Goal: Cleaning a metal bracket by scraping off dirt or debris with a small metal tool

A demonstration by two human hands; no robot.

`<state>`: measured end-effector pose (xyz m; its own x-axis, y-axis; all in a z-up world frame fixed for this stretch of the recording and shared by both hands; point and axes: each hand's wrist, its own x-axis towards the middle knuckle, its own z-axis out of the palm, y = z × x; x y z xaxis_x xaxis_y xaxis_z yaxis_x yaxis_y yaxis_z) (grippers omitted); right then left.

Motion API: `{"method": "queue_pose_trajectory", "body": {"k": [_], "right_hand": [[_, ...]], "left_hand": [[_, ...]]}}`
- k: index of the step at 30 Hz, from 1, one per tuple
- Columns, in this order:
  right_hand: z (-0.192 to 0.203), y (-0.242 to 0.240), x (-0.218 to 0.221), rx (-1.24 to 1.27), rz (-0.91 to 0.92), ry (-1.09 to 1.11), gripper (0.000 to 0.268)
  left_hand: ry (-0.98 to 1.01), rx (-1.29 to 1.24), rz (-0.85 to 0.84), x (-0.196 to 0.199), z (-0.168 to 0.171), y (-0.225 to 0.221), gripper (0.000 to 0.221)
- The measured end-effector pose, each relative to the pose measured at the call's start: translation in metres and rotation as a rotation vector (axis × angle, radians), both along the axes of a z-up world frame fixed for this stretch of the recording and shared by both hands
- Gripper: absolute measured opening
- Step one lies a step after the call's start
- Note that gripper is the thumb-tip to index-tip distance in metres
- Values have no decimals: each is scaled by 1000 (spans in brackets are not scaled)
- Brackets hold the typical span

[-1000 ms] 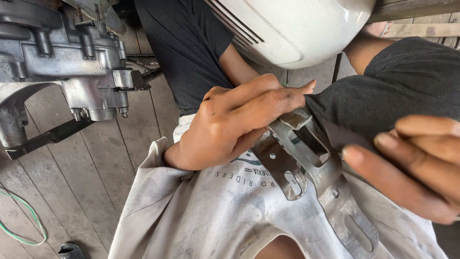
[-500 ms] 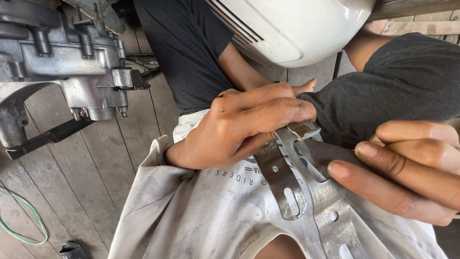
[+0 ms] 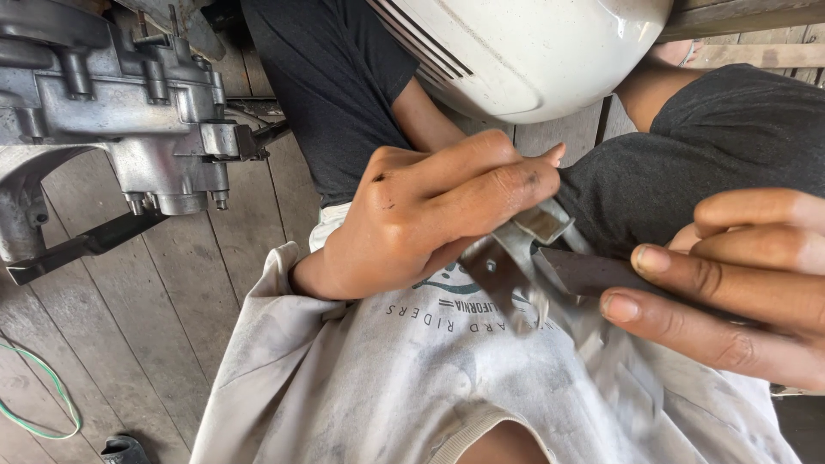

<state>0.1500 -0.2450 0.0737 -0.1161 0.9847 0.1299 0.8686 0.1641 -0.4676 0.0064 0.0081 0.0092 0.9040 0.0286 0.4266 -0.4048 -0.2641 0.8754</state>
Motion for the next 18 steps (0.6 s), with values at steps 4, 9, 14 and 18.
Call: {"method": "queue_pose_trajectory", "body": {"k": [4,9,14,18], "right_hand": [[-3,4,7,11,119,-153,27],[-3,20,1,92,87,-121,24],[-2,21,0,78,85,-136,27],[-4,23,0,112,128,-142,27]], "left_hand": [[-62,249,204,1,-6,-6,25],[-86,317,246,2,-2,-8,23],[-163,367,318,5,-5,-11,20],[-174,409,352,3,-8,-11,21]]}}
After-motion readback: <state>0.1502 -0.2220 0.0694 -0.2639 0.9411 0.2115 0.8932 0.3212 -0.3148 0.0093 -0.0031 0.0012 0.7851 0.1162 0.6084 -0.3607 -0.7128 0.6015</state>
